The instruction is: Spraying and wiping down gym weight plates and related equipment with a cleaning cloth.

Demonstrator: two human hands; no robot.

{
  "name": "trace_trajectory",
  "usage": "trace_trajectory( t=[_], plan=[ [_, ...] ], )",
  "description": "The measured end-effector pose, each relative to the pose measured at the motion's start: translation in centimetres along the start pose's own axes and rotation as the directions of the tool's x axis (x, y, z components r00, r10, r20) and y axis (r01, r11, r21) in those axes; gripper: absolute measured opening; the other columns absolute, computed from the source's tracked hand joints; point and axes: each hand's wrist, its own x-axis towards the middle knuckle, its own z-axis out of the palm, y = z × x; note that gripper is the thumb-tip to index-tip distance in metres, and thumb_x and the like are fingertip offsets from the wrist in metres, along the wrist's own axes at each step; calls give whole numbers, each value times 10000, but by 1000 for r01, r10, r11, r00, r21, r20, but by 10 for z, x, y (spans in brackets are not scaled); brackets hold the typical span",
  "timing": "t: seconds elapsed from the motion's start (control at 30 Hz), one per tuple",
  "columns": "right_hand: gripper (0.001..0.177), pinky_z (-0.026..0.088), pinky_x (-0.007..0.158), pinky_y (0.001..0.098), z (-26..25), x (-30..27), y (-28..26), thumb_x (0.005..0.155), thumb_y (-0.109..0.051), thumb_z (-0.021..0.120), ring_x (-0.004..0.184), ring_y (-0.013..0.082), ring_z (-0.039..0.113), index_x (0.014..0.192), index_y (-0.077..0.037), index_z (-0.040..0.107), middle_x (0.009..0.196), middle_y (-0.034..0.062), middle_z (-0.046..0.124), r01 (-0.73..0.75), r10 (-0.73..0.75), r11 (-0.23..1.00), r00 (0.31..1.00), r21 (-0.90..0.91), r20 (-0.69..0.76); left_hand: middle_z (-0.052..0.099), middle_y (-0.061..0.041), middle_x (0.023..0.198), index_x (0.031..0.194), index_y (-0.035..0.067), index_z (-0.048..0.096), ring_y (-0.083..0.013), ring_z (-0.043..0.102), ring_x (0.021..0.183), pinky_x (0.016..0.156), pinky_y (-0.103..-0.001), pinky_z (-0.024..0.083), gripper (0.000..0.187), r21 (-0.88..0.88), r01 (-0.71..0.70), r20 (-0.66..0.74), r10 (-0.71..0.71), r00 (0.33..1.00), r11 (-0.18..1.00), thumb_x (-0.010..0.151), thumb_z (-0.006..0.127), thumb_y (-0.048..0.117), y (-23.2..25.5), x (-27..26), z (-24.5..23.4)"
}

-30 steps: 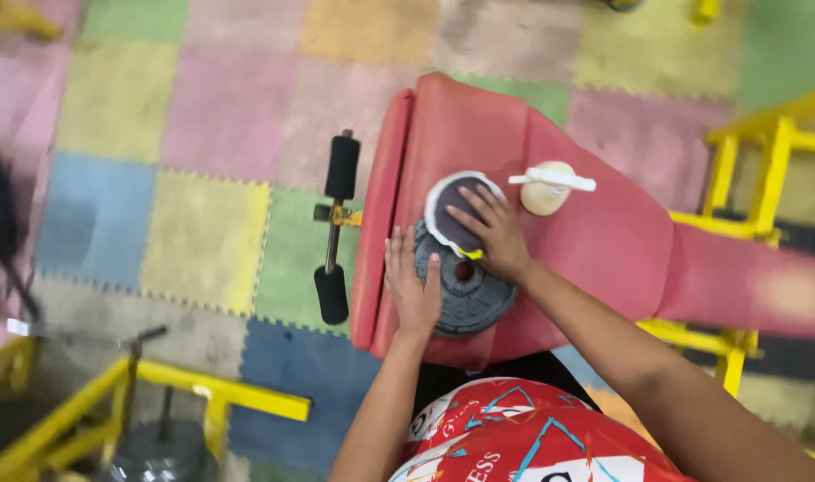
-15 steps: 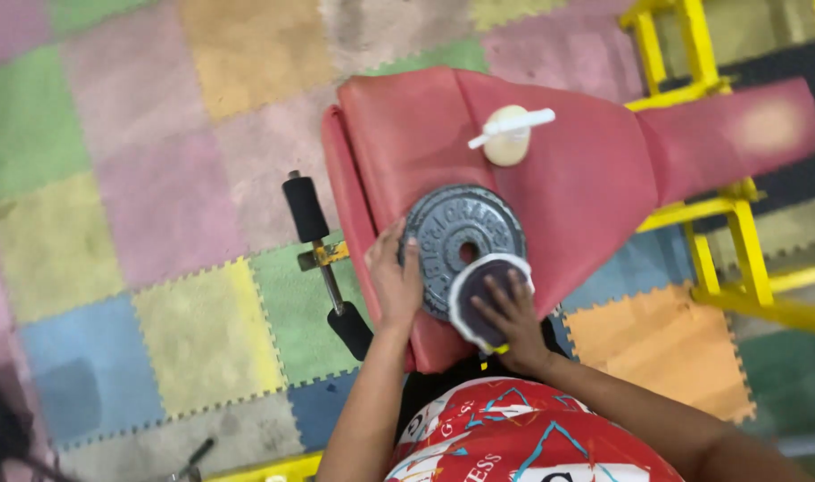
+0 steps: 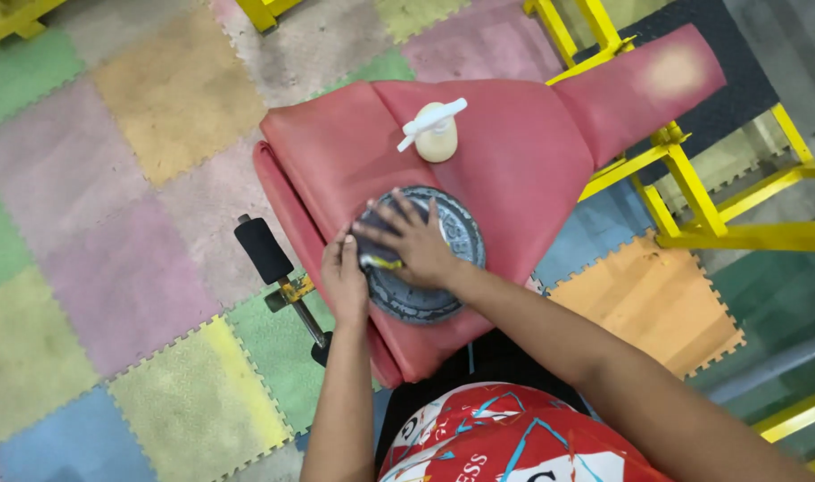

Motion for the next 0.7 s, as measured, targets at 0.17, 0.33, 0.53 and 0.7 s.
trace_trajectory(
  t=[0.17,0.33,0.53,0.7],
  plan=[
    [739,250,1042,780,0,14,39,885,-575,693,1424,437,330,1535,-368,409,1575,93,372,-299,303,953,943,46,-135,592,-201,1319,1378,55,661,-365,549,1216,1072,-461,431,534,683,-245,93,250,964,689,914,750,303,18,-8,11],
    [745,383,1023,643,11,-23,62,912,-566,664,1359,436,427,1569,-347,391,1574,139,401,-363,382,923,906,129,-184,500,-202,1367,1442,62,534,-429,483,1221,1024,-507,449,865,811,-142,60,160,985,568,744,878,439,48,-20,32],
    [743,392,1069,589,29,-78,58,927,-483,669,1381,465,425,1592,-298,394,1627,208,331,-353,380,925,878,142,-292,484,-212,1324,1405,95,504,-444,519,1188,965,-531,481,965,848,19,-60,61,996,530,621,965,419,63,-23,44],
    [742,343,1148,600,39,-105,64,945,-405,656,1423,518,371,1608,-220,381,1665,271,238,-242,306,945,892,222,-334,538,-223,1282,1342,76,513,-421,602,1133,950,-475,526,1032,806,41,-94,59,994,591,512,1005,443,46,-6,39]
  ],
)
